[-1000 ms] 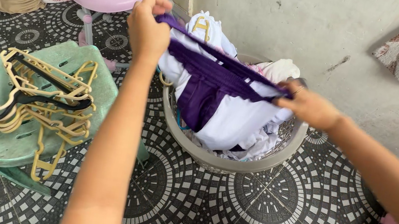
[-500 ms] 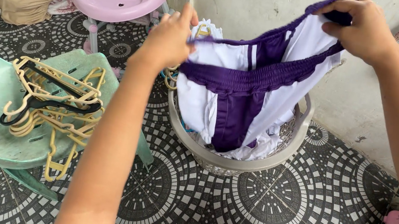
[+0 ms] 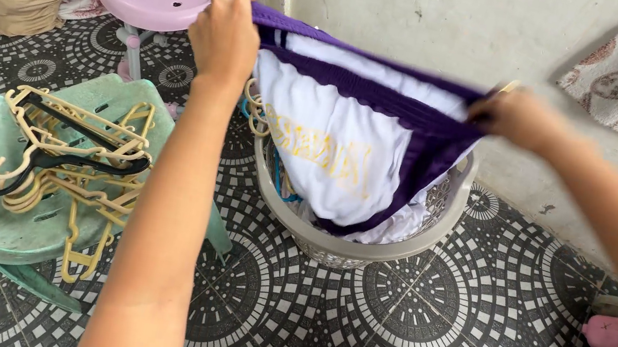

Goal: The person takes individual pieces of clothing from a laundry basket, puts them onto plastic hangers, and then gathers a bundle of hangers with clothes on them.

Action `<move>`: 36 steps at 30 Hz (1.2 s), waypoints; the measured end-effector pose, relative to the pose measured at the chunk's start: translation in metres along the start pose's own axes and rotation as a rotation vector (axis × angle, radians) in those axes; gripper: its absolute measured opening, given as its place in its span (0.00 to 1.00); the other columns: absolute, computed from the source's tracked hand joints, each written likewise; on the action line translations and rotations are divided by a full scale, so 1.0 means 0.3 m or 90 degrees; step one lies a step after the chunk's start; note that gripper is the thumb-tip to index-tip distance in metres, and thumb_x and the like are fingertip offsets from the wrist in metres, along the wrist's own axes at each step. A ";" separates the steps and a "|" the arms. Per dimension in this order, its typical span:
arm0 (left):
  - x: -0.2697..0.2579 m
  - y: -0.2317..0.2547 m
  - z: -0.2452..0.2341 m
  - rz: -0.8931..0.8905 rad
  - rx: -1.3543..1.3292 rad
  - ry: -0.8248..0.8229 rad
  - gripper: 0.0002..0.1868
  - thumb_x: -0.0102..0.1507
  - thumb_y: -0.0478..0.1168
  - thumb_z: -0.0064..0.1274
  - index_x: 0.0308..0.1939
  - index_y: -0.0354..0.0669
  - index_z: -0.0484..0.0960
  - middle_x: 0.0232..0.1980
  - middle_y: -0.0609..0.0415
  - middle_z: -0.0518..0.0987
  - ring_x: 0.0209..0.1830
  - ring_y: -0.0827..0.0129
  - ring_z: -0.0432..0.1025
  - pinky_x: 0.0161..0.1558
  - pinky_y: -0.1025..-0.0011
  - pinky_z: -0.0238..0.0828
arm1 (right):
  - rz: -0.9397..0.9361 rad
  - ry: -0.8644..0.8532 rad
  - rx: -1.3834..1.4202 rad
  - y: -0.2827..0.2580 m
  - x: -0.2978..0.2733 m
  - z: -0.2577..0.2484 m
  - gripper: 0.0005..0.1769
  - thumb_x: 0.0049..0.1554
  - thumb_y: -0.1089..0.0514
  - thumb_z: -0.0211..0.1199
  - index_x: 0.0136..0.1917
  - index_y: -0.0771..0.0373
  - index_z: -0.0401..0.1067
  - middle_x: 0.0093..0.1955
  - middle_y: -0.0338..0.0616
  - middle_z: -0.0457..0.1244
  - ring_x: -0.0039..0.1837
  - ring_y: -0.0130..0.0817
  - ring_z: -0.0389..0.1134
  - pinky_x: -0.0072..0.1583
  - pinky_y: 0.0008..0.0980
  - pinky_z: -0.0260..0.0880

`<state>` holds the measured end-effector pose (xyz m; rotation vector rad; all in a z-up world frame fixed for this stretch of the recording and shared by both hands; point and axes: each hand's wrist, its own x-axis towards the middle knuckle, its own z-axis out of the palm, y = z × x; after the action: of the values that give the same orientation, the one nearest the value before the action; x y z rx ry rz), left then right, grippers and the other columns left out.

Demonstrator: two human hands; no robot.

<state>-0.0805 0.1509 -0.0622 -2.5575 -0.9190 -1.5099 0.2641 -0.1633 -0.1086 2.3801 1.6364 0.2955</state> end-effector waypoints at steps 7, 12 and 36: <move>0.123 0.001 -0.060 -0.117 -0.309 -0.044 0.12 0.57 0.30 0.51 0.38 0.47 0.88 0.34 0.53 0.84 0.35 0.65 0.83 0.39 0.65 0.78 | 0.223 0.327 0.205 0.187 -0.067 -0.307 0.10 0.68 0.68 0.60 0.57 0.59 0.79 0.51 0.49 0.71 0.44 0.42 0.72 0.44 0.42 0.71; 0.018 0.127 0.009 -0.217 -0.612 -0.309 0.19 0.50 0.27 0.49 0.42 0.40 0.89 0.34 0.56 0.83 0.32 0.72 0.75 0.34 0.74 0.72 | -0.138 0.487 0.505 -0.114 -0.074 -0.256 0.11 0.65 0.67 0.65 0.60 0.64 0.69 0.57 0.44 0.67 0.57 0.36 0.70 0.58 0.35 0.71; -0.254 0.174 0.125 -0.388 -0.696 0.053 0.13 0.56 0.22 0.53 0.41 0.38 0.82 0.39 0.53 0.81 0.40 0.69 0.76 0.45 0.71 0.73 | 0.121 -0.018 0.816 -0.964 0.073 0.470 0.33 0.54 0.37 0.54 0.59 0.66 0.66 0.57 0.65 0.65 0.61 0.57 0.67 0.61 0.49 0.65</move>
<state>-0.0515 0.0838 -0.1302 -2.8834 -1.1364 -2.9357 0.0572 -0.0543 -0.3308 3.3097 1.8585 -1.0884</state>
